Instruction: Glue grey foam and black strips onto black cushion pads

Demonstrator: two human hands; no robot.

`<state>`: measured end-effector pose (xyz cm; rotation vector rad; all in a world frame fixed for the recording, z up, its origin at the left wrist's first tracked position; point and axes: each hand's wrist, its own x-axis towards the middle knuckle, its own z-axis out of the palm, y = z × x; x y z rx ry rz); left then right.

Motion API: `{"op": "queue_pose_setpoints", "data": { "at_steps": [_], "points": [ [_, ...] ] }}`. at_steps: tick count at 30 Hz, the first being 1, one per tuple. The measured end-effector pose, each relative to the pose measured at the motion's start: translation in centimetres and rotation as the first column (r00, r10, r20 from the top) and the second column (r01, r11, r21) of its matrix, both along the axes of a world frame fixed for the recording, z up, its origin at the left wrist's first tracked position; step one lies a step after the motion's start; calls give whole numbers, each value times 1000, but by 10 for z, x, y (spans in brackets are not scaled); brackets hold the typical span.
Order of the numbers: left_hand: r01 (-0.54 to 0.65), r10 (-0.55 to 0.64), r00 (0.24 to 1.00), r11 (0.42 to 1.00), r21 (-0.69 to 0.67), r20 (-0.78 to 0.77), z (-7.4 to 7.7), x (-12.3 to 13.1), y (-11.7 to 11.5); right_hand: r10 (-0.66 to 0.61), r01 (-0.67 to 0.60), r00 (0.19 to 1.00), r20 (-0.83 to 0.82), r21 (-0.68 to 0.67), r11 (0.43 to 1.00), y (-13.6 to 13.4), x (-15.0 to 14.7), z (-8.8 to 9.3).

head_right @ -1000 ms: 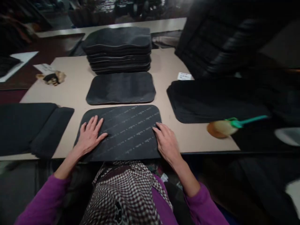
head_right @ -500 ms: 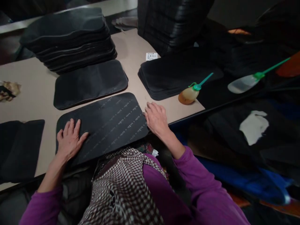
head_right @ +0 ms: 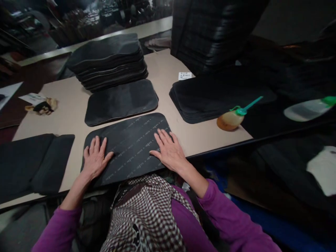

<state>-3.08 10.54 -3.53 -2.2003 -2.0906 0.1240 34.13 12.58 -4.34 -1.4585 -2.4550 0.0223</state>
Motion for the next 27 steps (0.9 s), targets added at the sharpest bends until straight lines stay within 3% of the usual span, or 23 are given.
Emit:
{"op": "queue_pose_setpoints", "data": {
  "at_steps": [4, 6, 10, 13, 16, 20, 24, 27],
  "points": [
    [-37, 36, 999, 999, 40, 28, 14, 6, 2, -85, 85, 996, 2, 60, 995, 22, 17, 1],
    [23, -26, 998, 997, 70, 52, 25, 18, 10, -65, 66, 998, -10, 74, 995, 37, 13, 8],
    [334, -326, 933, 942, -29, 154, 38, 48, 43, 217, -217, 976, 12, 69, 974, 70, -18, 21],
    [421, -404, 899, 904, -73, 169, 31, 50, 68, 313, -315, 949, 45, 35, 949, 94, -34, 17],
    [370, -360, 924, 927, -62, 128, 16, 27, 81, 254, -254, 966, 56, 1, 967, 111, -29, 7],
    [300, -295, 951, 953, -40, 89, 2, -23, 82, 118, -117, 992, 39, -21, 993, 116, -5, 0],
    [188, -182, 978, 981, -48, 104, 1, -58, 74, 21, -20, 1000, 12, -95, 995, 116, 17, 2],
    [137, -130, 984, 989, -54, 123, 4, -64, 70, -5, 6, 1000, 5, -161, 987, 118, 32, 10]
  ]
}}
